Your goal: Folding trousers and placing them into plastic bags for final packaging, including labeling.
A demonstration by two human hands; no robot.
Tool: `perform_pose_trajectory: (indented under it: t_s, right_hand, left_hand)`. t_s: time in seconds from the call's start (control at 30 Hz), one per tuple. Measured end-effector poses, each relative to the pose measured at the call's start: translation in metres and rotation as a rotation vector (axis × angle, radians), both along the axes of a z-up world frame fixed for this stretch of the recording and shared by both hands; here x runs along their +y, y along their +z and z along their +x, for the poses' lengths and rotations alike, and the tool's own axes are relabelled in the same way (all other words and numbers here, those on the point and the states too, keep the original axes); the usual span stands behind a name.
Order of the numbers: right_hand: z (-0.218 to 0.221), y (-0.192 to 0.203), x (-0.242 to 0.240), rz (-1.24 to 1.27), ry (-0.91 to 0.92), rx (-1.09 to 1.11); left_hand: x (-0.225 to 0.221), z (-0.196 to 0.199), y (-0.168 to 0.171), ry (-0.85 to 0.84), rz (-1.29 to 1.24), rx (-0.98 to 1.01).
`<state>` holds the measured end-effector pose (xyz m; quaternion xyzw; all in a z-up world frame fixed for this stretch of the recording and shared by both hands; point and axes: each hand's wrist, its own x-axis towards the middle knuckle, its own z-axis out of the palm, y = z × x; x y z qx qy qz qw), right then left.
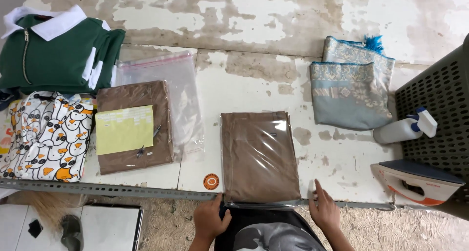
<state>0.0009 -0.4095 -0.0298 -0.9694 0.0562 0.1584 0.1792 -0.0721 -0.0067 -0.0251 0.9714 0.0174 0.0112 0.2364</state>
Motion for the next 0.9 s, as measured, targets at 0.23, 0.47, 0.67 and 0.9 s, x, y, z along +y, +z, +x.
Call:
perform_pose_trajectory:
  t_s: [0.23, 0.47, 0.67, 0.9]
  right_hand:
    - [0.158, 0.043, 0.134, -0.209, 0.32, -0.3]
    - [0.232, -0.003, 0.138, -0.188, 0.321, -0.108]
    - [0.233, -0.033, 0.123, -0.031, 0.319, -0.212]
    - [0.239, -0.034, 0.113, 0.102, 0.349, -0.217]
  left_hand:
    - [-0.048, 0.166, 0.04, -0.042, -0.009, -0.381]
    - [-0.043, 0.253, 0.004, -0.026, 0.088, -0.087]
    - [-0.044, 0.258, -0.008, -0.01, 0.078, 0.05]
    - [-0.035, 0.265, 0.001, -0.05, -0.095, 0.213]
